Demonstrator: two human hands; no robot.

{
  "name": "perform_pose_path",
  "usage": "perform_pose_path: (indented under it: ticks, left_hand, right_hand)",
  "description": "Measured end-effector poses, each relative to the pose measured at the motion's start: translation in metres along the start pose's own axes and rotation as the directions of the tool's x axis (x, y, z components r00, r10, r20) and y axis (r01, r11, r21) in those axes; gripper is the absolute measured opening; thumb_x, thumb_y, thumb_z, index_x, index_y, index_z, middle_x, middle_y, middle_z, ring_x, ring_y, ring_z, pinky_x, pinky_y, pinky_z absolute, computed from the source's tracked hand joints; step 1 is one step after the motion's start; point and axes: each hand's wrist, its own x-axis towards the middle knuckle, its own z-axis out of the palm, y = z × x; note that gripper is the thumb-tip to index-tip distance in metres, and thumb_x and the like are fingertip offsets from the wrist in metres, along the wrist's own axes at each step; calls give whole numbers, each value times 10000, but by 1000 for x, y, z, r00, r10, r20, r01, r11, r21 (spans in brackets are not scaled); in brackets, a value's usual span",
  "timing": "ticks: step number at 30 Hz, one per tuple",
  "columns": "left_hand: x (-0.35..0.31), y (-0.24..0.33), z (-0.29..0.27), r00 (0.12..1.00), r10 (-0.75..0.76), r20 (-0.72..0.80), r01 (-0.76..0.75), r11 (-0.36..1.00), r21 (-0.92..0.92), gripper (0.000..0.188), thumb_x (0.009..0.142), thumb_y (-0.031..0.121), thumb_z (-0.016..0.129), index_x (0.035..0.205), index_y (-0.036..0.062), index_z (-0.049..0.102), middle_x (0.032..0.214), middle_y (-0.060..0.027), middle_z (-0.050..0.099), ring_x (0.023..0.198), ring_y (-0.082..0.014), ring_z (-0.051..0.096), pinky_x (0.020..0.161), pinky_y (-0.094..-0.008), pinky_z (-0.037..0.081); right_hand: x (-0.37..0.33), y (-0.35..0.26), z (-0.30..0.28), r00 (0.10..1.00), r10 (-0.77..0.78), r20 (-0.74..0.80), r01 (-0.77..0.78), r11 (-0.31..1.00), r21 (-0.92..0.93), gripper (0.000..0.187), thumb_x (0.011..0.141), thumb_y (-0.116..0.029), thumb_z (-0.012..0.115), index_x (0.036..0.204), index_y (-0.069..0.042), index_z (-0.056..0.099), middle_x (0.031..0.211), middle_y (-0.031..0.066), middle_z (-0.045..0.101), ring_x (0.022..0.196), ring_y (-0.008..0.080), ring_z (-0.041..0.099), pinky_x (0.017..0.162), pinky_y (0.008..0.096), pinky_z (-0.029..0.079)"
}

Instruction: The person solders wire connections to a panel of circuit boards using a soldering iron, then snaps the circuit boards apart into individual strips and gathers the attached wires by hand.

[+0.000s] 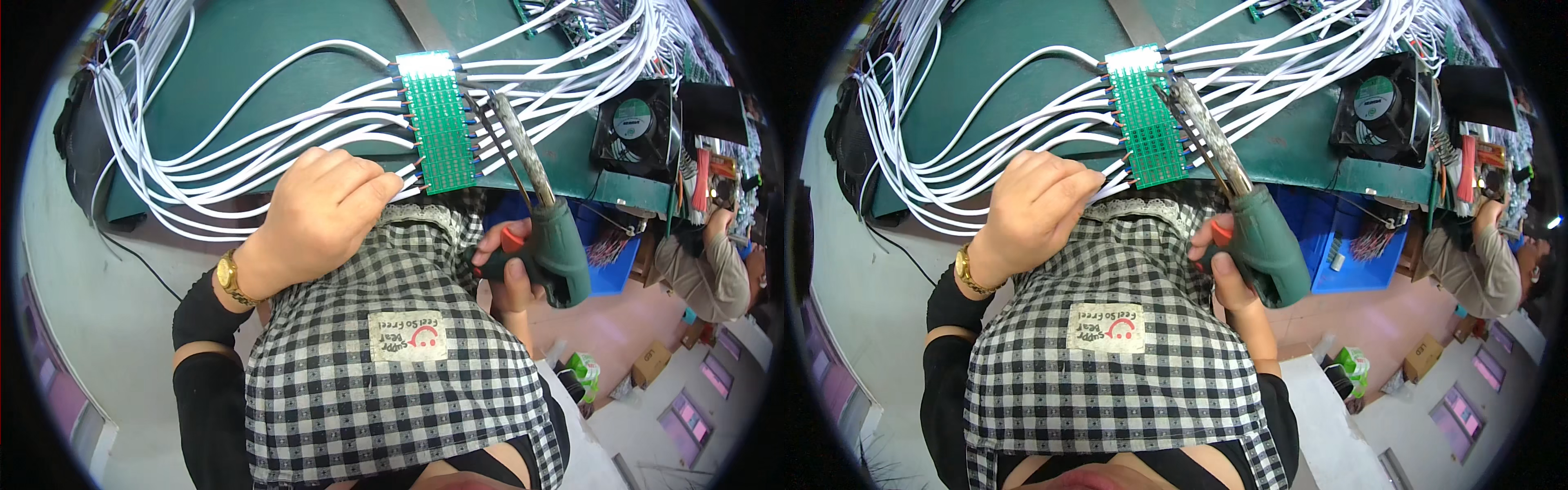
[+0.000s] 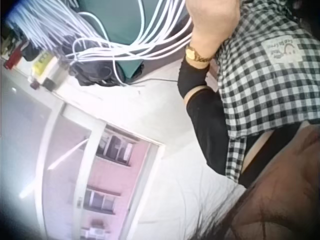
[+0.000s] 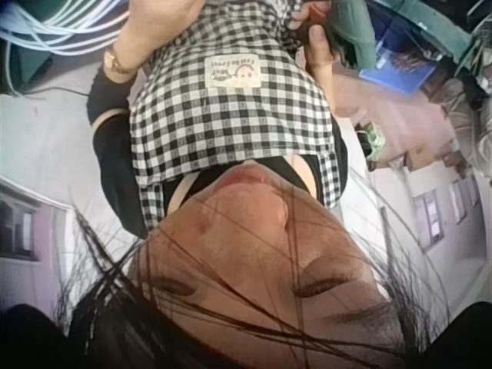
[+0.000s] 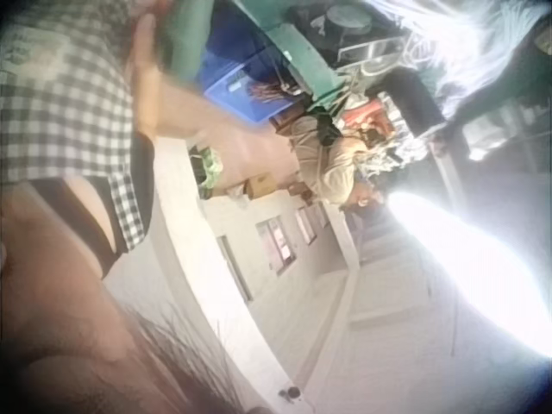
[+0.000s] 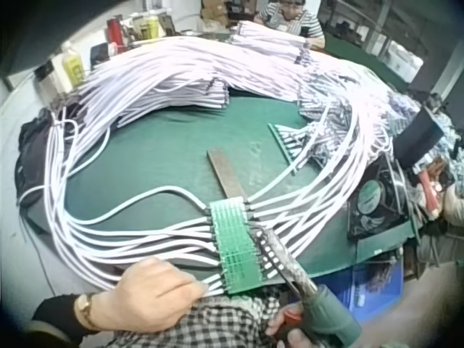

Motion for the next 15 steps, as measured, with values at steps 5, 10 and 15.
perform_pose_path:
  ticks: [5, 10, 15]
  left_hand:
    - [3, 3, 15, 992, -128, 21, 125, 985, 118, 194, 749, 68, 707, 923, 42, 624, 836, -61, 581, 751, -244, 571, 629, -346, 423]
    - [8, 6, 29, 971, -239, 29, 239, 971, 1, 176, 771, 34, 677, 931, 14, 607, 849, -107, 562, 759, -285, 577, 649, -373, 465]
    - [0, 0, 35, 982, -165, -88, 158, 984, -79, 170, 764, -21, 672, 915, 11, 603, 804, -111, 570, 686, -277, 594, 576, -354, 478]
  right_hand:
    - [30, 6, 18, 997, -69, 36, 67, 996, 64, 518, 811, -366, 660, 1148, -20, 474, 867, 114, 597, 707, 171, 607, 738, 355, 522]
    - [55, -5, 35, 962, -244, 122, 214, 953, 216, 391, 900, -258, 501, 1175, 7, 418, 796, 159, 561, 600, 178, 569, 917, 452, 486]
    - [76, -3, 41, 946, -293, 139, 227, 905, 361, 340, 927, -242, 441, 1186, -22, 439, 800, 137, 552, 577, 153, 540, 1061, 483, 369]
